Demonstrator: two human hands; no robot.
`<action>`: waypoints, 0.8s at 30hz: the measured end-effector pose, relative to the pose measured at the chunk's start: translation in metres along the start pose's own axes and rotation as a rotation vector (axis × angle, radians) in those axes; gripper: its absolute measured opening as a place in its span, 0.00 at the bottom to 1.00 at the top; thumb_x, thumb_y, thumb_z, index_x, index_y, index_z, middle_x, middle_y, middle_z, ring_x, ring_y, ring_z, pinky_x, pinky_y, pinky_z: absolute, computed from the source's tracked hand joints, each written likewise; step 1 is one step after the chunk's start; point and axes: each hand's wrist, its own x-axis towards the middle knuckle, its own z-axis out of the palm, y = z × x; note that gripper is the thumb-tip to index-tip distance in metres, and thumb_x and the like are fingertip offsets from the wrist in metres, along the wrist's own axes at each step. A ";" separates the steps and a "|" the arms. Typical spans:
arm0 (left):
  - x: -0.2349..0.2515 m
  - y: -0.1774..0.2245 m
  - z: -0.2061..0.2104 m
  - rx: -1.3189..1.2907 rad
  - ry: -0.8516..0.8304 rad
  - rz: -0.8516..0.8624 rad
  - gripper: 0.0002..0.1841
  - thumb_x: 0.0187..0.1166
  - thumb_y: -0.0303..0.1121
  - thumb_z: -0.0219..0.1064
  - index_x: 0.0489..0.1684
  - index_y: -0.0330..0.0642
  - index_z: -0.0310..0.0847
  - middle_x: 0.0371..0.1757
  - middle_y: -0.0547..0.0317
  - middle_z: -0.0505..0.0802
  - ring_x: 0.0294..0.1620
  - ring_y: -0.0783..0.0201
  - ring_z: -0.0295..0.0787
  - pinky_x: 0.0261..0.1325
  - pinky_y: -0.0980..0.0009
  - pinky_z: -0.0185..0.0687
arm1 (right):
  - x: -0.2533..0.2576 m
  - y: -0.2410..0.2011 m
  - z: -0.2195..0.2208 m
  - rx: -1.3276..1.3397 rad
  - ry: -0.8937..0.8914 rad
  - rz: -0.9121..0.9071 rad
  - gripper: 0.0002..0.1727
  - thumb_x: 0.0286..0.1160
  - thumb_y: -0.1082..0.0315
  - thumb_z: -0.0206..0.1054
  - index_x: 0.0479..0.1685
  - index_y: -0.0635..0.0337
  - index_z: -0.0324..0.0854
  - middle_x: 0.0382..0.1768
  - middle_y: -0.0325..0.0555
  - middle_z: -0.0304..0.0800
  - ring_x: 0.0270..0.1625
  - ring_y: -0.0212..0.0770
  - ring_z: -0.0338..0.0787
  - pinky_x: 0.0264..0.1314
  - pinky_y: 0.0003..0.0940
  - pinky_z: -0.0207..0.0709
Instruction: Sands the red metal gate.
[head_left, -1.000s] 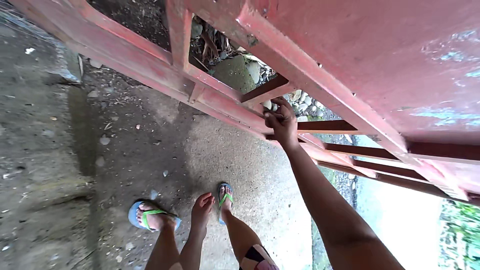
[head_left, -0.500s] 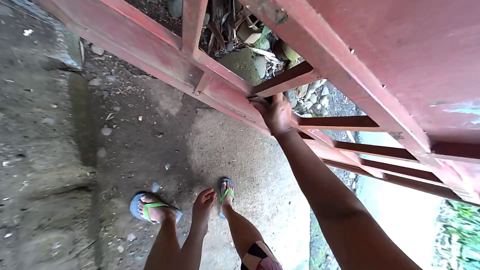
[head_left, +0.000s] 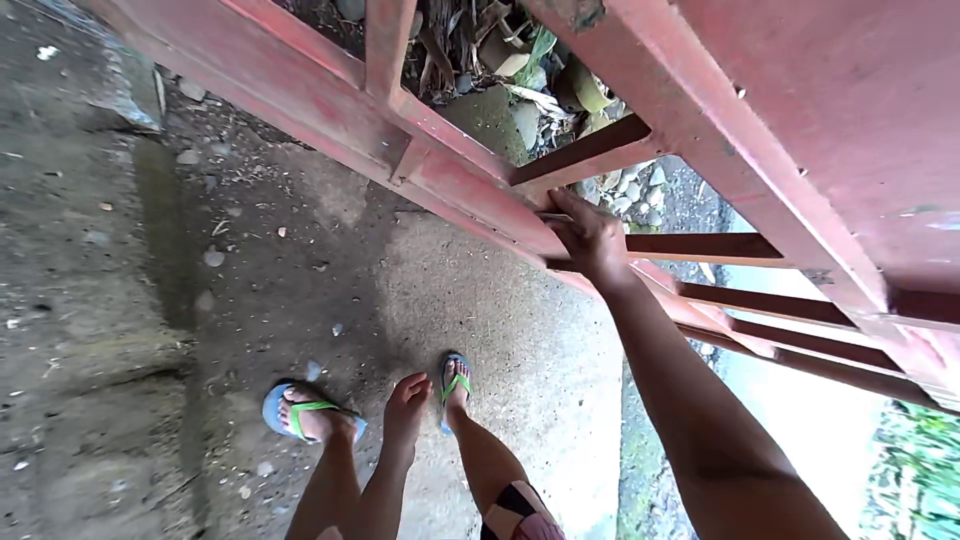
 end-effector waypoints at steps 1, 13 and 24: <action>0.000 -0.001 -0.001 -0.005 0.004 0.006 0.18 0.84 0.23 0.63 0.70 0.28 0.75 0.61 0.40 0.89 0.58 0.61 0.87 0.61 0.65 0.82 | 0.000 0.000 0.001 0.008 0.010 0.011 0.21 0.77 0.73 0.69 0.68 0.72 0.83 0.62 0.63 0.91 0.62 0.58 0.93 0.70 0.51 0.83; -0.001 -0.001 0.002 0.003 -0.007 0.016 0.18 0.83 0.23 0.64 0.69 0.28 0.76 0.61 0.40 0.89 0.58 0.62 0.87 0.61 0.66 0.83 | -0.004 -0.006 0.030 -0.171 0.222 0.076 0.21 0.71 0.65 0.77 0.60 0.69 0.86 0.52 0.62 0.94 0.53 0.61 0.95 0.58 0.58 0.84; 0.008 0.016 0.011 0.007 -0.050 0.086 0.17 0.82 0.22 0.65 0.68 0.26 0.77 0.60 0.40 0.89 0.57 0.62 0.88 0.61 0.68 0.83 | 0.026 -0.033 0.039 -0.072 0.216 0.135 0.18 0.76 0.60 0.74 0.50 0.69 0.86 0.41 0.63 0.93 0.44 0.63 0.94 0.47 0.61 0.84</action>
